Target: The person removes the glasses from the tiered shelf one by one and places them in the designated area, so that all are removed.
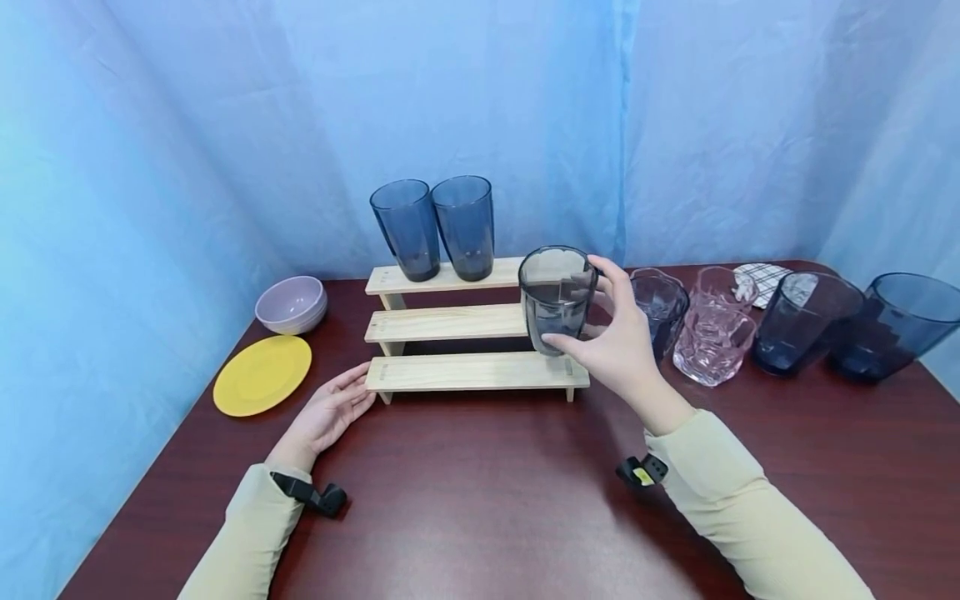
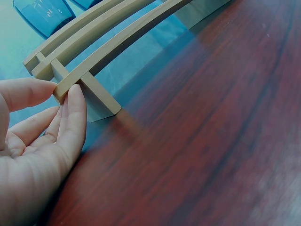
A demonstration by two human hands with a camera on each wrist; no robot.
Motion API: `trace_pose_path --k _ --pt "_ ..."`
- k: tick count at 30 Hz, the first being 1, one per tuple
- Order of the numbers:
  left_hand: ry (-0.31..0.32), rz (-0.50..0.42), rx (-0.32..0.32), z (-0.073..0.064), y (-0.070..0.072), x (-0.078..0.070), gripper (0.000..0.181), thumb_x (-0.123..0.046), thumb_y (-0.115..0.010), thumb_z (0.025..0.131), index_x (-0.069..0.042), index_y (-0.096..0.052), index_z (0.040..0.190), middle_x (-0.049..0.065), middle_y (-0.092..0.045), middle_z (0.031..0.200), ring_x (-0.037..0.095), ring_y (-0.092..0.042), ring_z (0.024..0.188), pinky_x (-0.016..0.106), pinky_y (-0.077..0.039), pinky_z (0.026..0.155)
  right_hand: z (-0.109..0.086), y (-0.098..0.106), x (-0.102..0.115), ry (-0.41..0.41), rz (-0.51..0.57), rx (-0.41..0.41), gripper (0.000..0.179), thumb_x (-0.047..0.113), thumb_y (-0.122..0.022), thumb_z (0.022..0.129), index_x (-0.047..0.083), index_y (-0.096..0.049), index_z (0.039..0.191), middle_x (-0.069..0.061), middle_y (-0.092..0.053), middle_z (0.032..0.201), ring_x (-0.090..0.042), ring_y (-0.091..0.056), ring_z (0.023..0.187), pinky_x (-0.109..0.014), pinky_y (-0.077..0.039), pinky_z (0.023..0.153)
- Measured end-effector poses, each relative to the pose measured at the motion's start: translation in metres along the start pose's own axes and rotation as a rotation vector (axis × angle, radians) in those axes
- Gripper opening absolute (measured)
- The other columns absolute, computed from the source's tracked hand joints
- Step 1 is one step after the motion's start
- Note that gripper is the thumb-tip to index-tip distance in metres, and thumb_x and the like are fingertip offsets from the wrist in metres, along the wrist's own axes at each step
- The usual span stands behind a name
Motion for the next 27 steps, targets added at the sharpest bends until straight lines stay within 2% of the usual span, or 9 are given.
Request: trace_pose_path --k 5,10,15,21,24,27 --pt "-0.006 0.005 0.002 0.0 0.001 0.001 0.056 0.008 -0.038 0.097 0.003 -0.017 0.149 -0.003 -0.056 0.11 0.004 -0.061 0.093 0.017 -0.051 0.083 -0.013 0.011 0.001 -0.002 0.008 -0.003 0.105 -0.019 -0.079 0.057 0.013 -0.031 0.144 0.013 -0.054 0.119 0.005 -0.057 0.103 -0.013 -0.053 0.069" --pt "-0.012 0.005 0.007 0.0 0.0 0.001 0.057 0.008 -0.038 0.096 0.004 -0.016 0.149 -0.003 -0.056 0.108 0.004 -0.061 0.092 0.017 -0.051 0.082 -0.024 0.024 0.003 0.002 0.024 0.001 0.106 -0.024 -0.077 0.054 0.009 -0.032 0.144 0.012 -0.057 0.12 0.001 -0.06 0.103 -0.014 -0.053 0.07" --pt "-0.014 0.008 0.008 0.0 -0.001 0.001 0.057 0.007 -0.038 0.096 0.004 -0.016 0.149 -0.003 -0.056 0.108 0.004 -0.061 0.093 0.017 -0.051 0.083 -0.037 0.04 0.003 0.026 -0.013 0.033 0.108 -0.026 -0.076 0.053 0.006 -0.029 0.144 0.013 -0.056 0.122 0.002 -0.058 0.105 -0.012 -0.053 0.07" --pt "-0.017 0.008 0.01 -0.001 -0.001 0.001 0.056 0.008 -0.037 0.096 0.004 -0.016 0.149 -0.004 -0.057 0.107 0.004 -0.061 0.092 0.017 -0.051 0.083 -0.051 0.066 0.003 0.032 -0.086 0.024 0.11 -0.027 -0.077 0.049 0.004 -0.03 0.144 0.019 -0.057 0.119 0.007 -0.059 0.101 -0.008 -0.05 0.072" --pt "-0.015 0.008 0.007 -0.001 -0.001 0.0 0.057 0.008 -0.037 0.096 0.004 -0.016 0.149 -0.004 -0.057 0.106 0.004 -0.061 0.092 0.017 -0.051 0.083 -0.057 0.08 0.002 0.012 -0.051 0.018 0.11 -0.031 -0.073 0.049 0.004 -0.03 0.144 0.016 -0.06 0.117 0.005 -0.062 0.093 -0.01 -0.051 0.069" --pt "-0.01 0.01 0.004 -0.002 -0.001 0.0 0.057 0.008 -0.037 0.096 0.003 -0.016 0.149 -0.004 -0.057 0.106 0.003 -0.061 0.092 0.017 -0.051 0.083 -0.063 0.094 -0.001 -0.021 0.032 0.011 0.11 -0.036 -0.067 0.05 0.005 -0.029 0.145 0.013 -0.062 0.115 0.004 -0.065 0.084 -0.012 -0.053 0.063"
Point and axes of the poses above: each hand's wrist, its own z-axis towards the middle knuckle, its own y-axis out of the back of the hand, x = y × z, the point moved 2 cm from there along z, towards the middle knuckle
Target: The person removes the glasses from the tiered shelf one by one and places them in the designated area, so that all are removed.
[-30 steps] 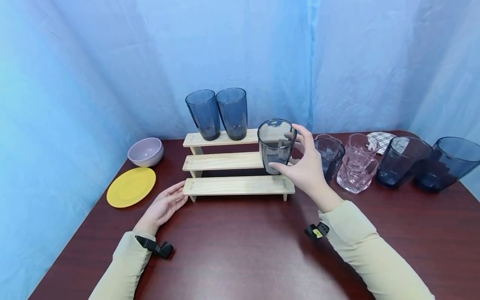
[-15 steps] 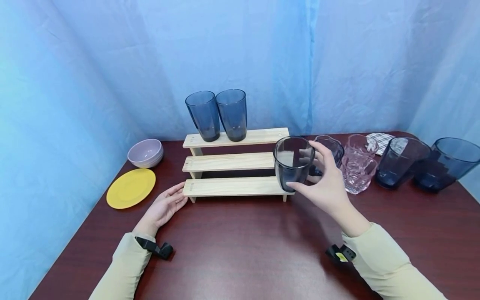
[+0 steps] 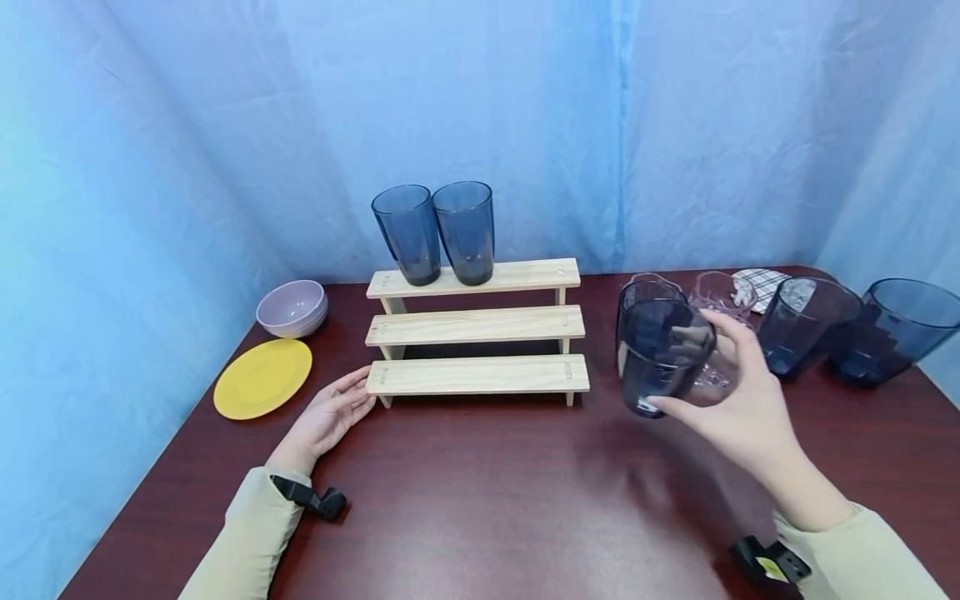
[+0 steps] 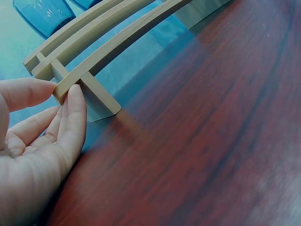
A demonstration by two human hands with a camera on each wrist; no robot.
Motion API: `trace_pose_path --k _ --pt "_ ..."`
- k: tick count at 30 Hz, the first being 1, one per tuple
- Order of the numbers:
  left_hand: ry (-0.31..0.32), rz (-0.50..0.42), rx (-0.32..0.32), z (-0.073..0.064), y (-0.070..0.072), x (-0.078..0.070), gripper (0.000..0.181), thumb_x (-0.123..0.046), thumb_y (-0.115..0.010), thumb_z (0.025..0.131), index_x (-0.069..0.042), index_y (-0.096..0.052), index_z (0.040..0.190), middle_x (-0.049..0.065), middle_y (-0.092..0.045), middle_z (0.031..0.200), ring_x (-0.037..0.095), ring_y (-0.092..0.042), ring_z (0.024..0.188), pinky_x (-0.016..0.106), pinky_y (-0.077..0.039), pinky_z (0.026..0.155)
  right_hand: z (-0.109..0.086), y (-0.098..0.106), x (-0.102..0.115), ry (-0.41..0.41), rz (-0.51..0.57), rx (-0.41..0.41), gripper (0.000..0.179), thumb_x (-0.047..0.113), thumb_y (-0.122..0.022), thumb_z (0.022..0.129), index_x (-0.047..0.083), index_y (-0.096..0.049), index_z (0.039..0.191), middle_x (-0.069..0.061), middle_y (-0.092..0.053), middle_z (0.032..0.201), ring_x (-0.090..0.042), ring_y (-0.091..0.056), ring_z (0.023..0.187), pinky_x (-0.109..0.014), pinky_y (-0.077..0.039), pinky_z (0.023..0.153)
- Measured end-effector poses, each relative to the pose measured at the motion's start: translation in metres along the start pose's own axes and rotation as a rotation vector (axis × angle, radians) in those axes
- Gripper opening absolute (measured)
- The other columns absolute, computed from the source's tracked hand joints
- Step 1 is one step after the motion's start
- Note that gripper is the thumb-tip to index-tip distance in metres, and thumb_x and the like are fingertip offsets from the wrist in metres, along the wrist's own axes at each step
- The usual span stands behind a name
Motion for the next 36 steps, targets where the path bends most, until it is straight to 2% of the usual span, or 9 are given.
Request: trace_pose_path --k 2,7,10,17,20,24,28,34,36 --pt "0.003 -0.002 -0.004 0.0 0.0 0.0 0.057 0.008 -0.037 0.096 0.003 -0.017 0.149 -0.004 -0.057 0.106 0.003 -0.061 0.091 0.017 -0.051 0.082 -0.003 0.01 -0.003 -0.023 0.022 -0.006 0.11 -0.038 -0.065 0.051 0.007 -0.028 0.145 0.012 -0.061 0.115 0.004 -0.065 0.085 -0.012 -0.053 0.062" --pt "0.009 -0.004 -0.008 0.0 0.001 0.001 0.057 0.007 -0.039 0.096 0.003 -0.018 0.149 -0.003 -0.056 0.107 0.004 -0.061 0.092 0.017 -0.051 0.083 -0.009 0.037 -0.013 -0.118 -0.177 -0.039 0.111 -0.029 -0.071 0.058 0.017 -0.024 0.148 0.026 -0.054 0.114 0.015 -0.057 0.091 -0.007 -0.049 0.062" --pt "0.015 -0.001 -0.013 -0.001 0.001 0.002 0.057 0.006 -0.04 0.096 0.002 -0.019 0.149 -0.003 -0.056 0.109 0.004 -0.061 0.093 0.017 -0.051 0.084 -0.012 0.052 -0.02 -0.152 -0.231 -0.047 0.111 -0.027 -0.072 0.06 0.021 -0.023 0.148 0.029 -0.053 0.112 0.016 -0.055 0.087 -0.005 -0.047 0.061" --pt "0.019 -0.018 -0.018 -0.002 0.002 0.004 0.057 0.006 -0.04 0.096 0.002 -0.019 0.149 -0.002 -0.056 0.111 0.005 -0.061 0.094 0.018 -0.051 0.084 -0.015 0.081 -0.036 -0.069 -0.087 -0.07 0.115 -0.042 -0.06 0.049 0.01 -0.028 0.146 0.02 -0.059 0.115 0.011 -0.061 0.091 -0.007 -0.049 0.062" --pt "0.02 -0.023 -0.012 -0.003 0.002 0.005 0.057 0.007 -0.04 0.096 0.002 -0.018 0.149 -0.003 -0.056 0.11 0.004 -0.061 0.094 0.018 -0.051 0.084 -0.019 0.091 -0.046 -0.036 0.078 -0.07 0.112 -0.045 -0.055 0.049 0.005 -0.029 0.145 0.013 -0.063 0.115 0.006 -0.064 0.091 -0.009 -0.051 0.06" --pt "0.022 -0.023 -0.009 -0.002 0.002 0.005 0.057 0.007 -0.039 0.096 0.002 -0.019 0.149 -0.003 -0.056 0.11 0.004 -0.061 0.094 0.018 -0.051 0.084 -0.024 0.106 -0.063 -0.02 0.076 -0.072 0.11 -0.044 -0.056 0.049 0.002 -0.029 0.145 0.013 -0.064 0.115 0.007 -0.064 0.091 -0.011 -0.051 0.054" --pt "0.022 -0.02 -0.007 -0.002 0.001 0.005 0.057 0.007 -0.04 0.096 0.002 -0.019 0.149 -0.002 -0.056 0.109 0.005 -0.061 0.094 0.018 -0.051 0.084 -0.03 0.122 -0.084 -0.056 -0.197 -0.077 0.108 -0.035 -0.064 0.056 0.008 -0.026 0.147 0.026 -0.056 0.116 0.016 -0.055 0.096 -0.006 -0.046 0.051" --pt "0.018 -0.02 0.0 -0.001 0.0 0.005 0.057 0.007 -0.04 0.096 0.002 -0.019 0.149 -0.003 -0.057 0.108 0.005 -0.061 0.093 0.018 -0.051 0.084 -0.039 0.149 -0.127 -0.046 -0.31 -0.046 0.106 -0.03 -0.066 0.061 0.011 -0.022 0.148 0.031 -0.049 0.118 0.018 -0.047 0.101 -0.002 -0.043 0.054" --pt "0.013 -0.016 0.004 -0.001 0.0 0.005 0.057 0.007 -0.04 0.096 0.003 -0.018 0.149 -0.003 -0.057 0.108 0.005 -0.061 0.093 0.018 -0.051 0.084 -0.041 0.16 -0.144 -0.02 -0.35 -0.053 0.105 -0.023 -0.072 0.062 0.011 -0.023 0.148 0.034 -0.048 0.116 0.018 -0.045 0.106 -0.002 -0.045 0.068"
Point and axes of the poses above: each hand's wrist, its own z-axis towards the middle knuckle, its own y-axis out of the back of the hand, x = y × z, the point moved 2 cm from there along z, towards the middle knuckle
